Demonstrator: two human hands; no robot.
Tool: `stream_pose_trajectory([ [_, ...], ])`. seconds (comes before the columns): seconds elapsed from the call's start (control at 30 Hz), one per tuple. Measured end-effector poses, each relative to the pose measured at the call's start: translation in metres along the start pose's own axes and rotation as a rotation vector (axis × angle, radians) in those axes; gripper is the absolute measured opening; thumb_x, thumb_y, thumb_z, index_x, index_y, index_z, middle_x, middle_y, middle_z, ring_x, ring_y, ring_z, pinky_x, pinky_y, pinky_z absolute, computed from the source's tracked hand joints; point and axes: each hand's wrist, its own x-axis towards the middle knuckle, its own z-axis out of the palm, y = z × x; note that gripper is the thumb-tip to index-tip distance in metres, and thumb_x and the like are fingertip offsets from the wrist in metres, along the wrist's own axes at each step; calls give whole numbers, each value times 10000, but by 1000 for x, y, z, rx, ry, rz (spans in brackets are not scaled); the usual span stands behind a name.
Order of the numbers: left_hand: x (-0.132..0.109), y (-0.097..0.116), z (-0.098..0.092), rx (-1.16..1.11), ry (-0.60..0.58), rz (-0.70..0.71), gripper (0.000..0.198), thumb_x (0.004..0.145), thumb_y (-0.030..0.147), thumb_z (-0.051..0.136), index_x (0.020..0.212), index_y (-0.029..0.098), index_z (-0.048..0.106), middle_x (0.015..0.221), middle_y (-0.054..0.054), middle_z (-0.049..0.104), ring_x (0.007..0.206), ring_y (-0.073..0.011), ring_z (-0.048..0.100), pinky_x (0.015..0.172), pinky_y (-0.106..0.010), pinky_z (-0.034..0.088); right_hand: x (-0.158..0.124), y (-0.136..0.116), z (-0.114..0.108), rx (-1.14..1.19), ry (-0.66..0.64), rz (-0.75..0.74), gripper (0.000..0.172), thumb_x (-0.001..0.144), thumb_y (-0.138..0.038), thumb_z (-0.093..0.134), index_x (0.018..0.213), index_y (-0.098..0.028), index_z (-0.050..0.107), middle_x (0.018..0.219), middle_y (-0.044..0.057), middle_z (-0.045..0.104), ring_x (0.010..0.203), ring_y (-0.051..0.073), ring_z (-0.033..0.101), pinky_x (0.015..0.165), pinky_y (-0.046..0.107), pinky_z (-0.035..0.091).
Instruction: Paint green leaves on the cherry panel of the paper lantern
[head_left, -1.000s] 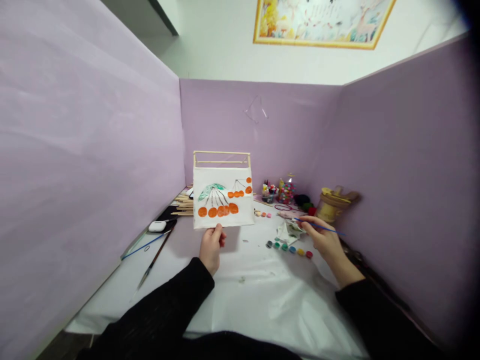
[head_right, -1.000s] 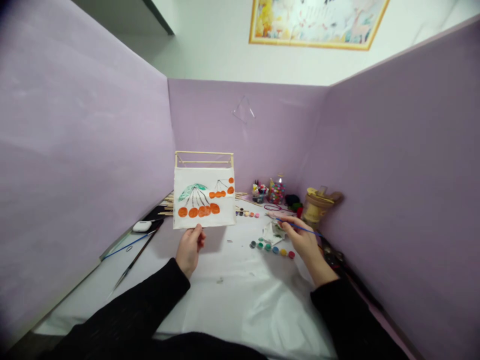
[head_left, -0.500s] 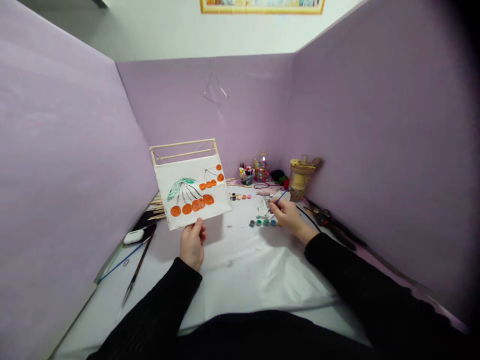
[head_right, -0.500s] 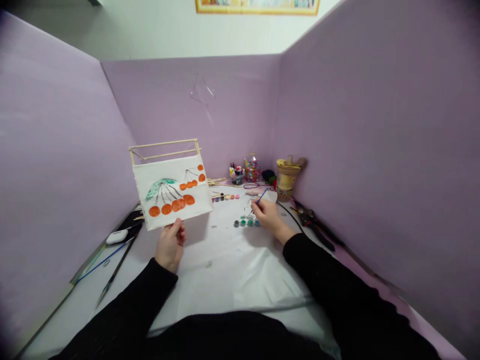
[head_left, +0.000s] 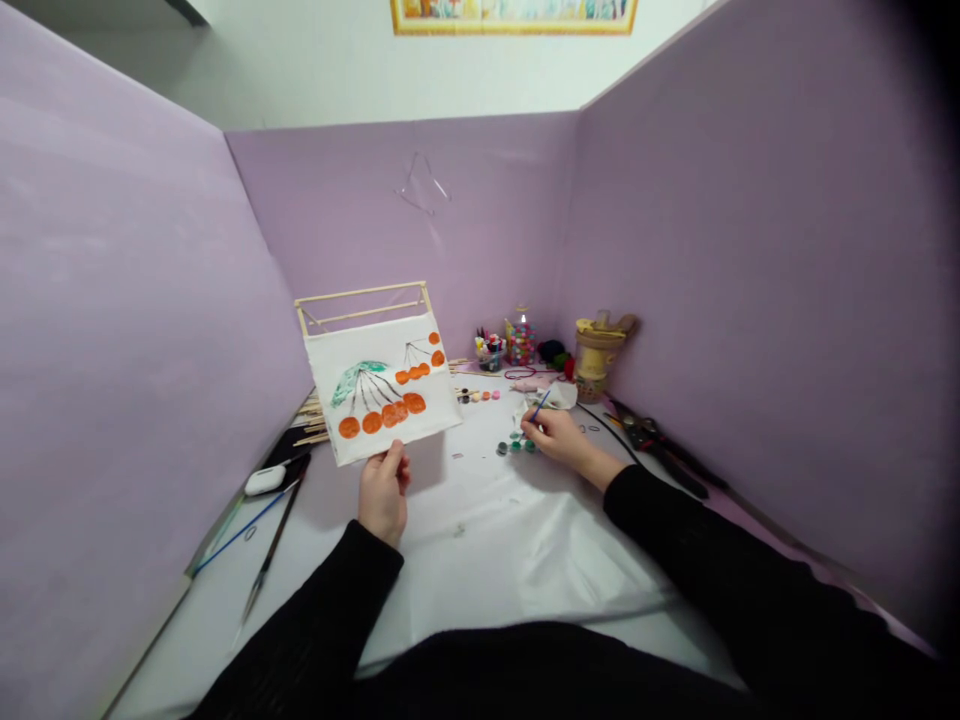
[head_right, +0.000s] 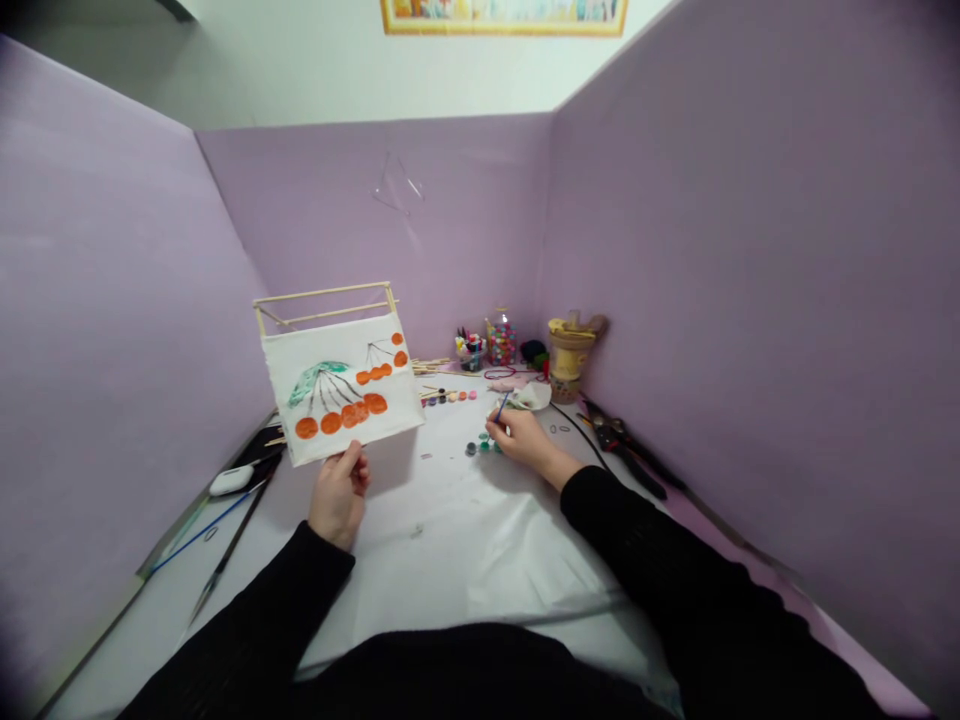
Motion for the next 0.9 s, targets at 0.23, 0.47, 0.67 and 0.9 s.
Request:
stream_pose_trajectory([
  [0.23,0,1,1,5,3,-2,477,478,438,846,713,154,543,554,56,523,457,-35,426,420,-139,319,-2,8,6,-102,-51,-94,241,868,-338,492,771,-180,646,694,29,632,653,151,560,651,270,401],
  [0.47,2,-2,-1,6,-8,5,478,494,452,841,712,150,542,564,57,520,467,-33,422,435,-142,323,-3,8,5,-96,-7,-144,222,877,-314,510,779,-178,657,699,47,646,672,166,582,675,283,421],
  [0.67,3,-4,-2,7,-2,1,485,494,462,841,709,150,539,569,54,522,471,-33,422,441,-145,322,-2,6,4,-99,-21,-134,198,863,-289,513,766,-187,652,703,52,662,654,169,588,650,284,419],
  [0.9,0,-3,-2,9,2,4,492,487,481,837,682,151,528,560,54,512,471,-37,412,434,-158,302,-6,-4,-10,90,163,-72,217,846,-336,510,737,-184,621,629,23,646,545,144,551,539,260,404],
])
